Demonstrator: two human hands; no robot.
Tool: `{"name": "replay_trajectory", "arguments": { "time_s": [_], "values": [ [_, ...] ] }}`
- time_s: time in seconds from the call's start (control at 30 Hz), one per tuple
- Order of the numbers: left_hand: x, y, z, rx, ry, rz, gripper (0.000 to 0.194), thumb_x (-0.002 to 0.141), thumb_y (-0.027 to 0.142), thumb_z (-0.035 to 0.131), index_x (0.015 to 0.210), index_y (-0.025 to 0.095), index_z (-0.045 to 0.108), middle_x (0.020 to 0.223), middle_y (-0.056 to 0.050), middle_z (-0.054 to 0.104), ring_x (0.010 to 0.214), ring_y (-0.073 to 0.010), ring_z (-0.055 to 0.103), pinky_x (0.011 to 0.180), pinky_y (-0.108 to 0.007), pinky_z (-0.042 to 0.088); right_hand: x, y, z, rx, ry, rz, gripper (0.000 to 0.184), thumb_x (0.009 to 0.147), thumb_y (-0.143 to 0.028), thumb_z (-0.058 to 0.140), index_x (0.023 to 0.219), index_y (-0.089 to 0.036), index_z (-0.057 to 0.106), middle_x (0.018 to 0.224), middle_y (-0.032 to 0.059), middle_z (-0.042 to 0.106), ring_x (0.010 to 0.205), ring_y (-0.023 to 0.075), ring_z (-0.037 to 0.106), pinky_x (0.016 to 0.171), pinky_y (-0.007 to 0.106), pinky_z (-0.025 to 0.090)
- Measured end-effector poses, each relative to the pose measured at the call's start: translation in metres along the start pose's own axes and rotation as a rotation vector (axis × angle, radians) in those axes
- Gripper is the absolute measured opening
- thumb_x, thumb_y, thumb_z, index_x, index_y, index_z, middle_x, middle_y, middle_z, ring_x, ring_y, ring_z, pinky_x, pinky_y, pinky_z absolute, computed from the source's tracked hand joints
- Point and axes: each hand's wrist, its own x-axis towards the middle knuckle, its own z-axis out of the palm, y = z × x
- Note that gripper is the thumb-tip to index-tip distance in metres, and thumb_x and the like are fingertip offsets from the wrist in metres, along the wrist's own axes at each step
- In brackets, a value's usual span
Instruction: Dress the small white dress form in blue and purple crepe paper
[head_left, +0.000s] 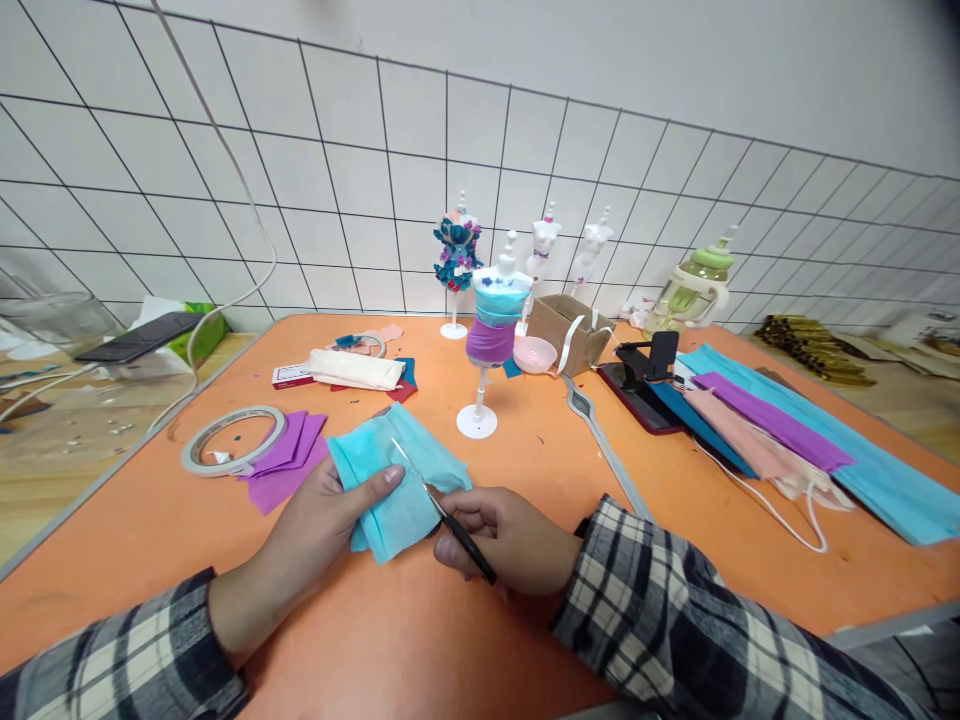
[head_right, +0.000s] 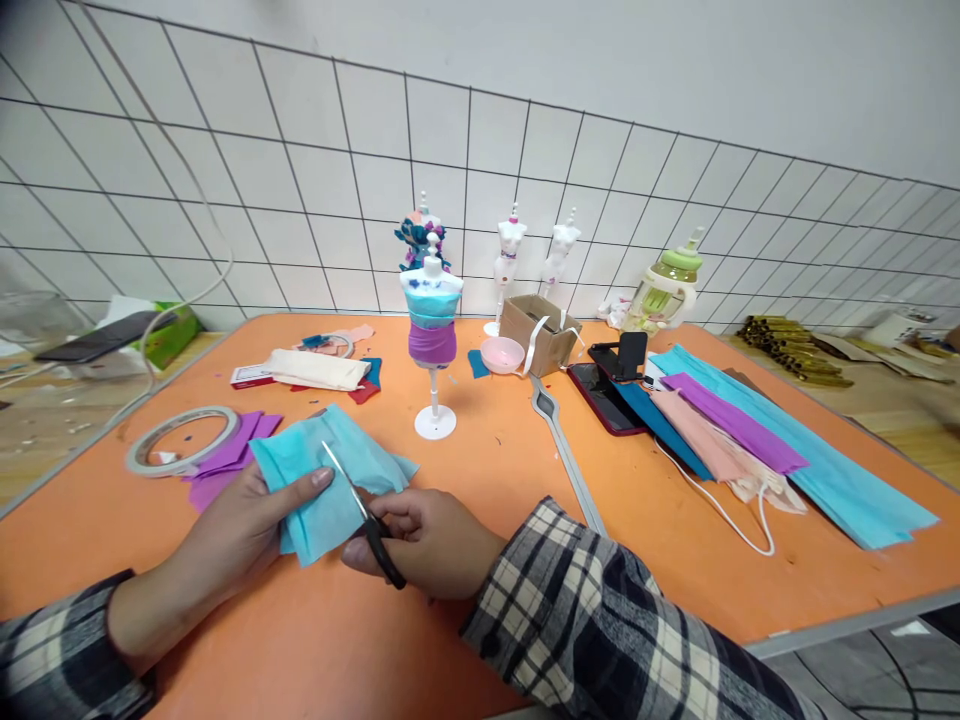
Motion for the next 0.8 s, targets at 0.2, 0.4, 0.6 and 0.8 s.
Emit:
{"name": "replay_trajectory", "arguments": {
  "time_s": [0.2, 0.4, 0.6, 0.8],
  "values": [
    [-0.001, 0.004, 0.003, -0.008, -0.001, 0.015, 0.037, 0.073, 0.036, 0.085, 0.102, 0.018, 0.069, 0.095, -0.01, 0.08, 0.08, -0.0281, 0.076, 0.073, -0.037, 0.064, -0.001, -0.004, 0.001, -0.009, 0.022, 0.013, 0.049, 0.07, -0.059, 0.079, 0.082, -0.016, 0.059, 0.063, -0.0072, 0.046, 0.054, 0.0056, 0.042, 0.05, 0.02, 0.033],
    [0.0, 0.002, -0.001, -0.007, -0.014, 0.039, 0.032, 0.076, 0.034, 0.082, 0.101, 0.017, 0.071, 0.101, -0.01, 0.079, 0.082, -0.0286, 0.076, 0.072, -0.036, 0.064, 0.0, 0.0, -0.001, -0.034, 0.026, 0.019, 0.043, 0.071, -0.053, 0.081, 0.083, -0.016, 0.062, 0.058, -0.008, 0.045, 0.051, 0.0053, 0.038, 0.048, 0.021, 0.028],
    [-0.001, 0.007, 0.002, -0.066, 0.002, 0.032, 0.036, 0.075, 0.039, 0.082, 0.101, 0.017, 0.073, 0.102, -0.011, 0.079, 0.082, -0.0305, 0.076, 0.069, -0.037, 0.064, 0.003, 0.01, -0.005, -0.059, 0.017, -0.005, 0.039, 0.074, -0.05, 0.08, 0.084, -0.016, 0.063, 0.058, -0.0082, 0.043, 0.052, 0.0053, 0.037, 0.049, 0.021, 0.028],
    [-0.003, 0.011, 0.008, -0.061, 0.019, 0.033, 0.072, 0.073, 0.034, 0.085, 0.138, 0.023, 0.056, 0.109, -0.01, 0.077, 0.09, -0.032, 0.076, 0.071, -0.038, 0.065, 0.001, 0.006, -0.002, -0.044, -0.011, -0.01, 0.04, 0.074, -0.05, 0.079, 0.084, -0.016, 0.061, 0.064, -0.0067, 0.048, 0.057, 0.0059, 0.042, 0.053, 0.02, 0.033]
  ]
}}
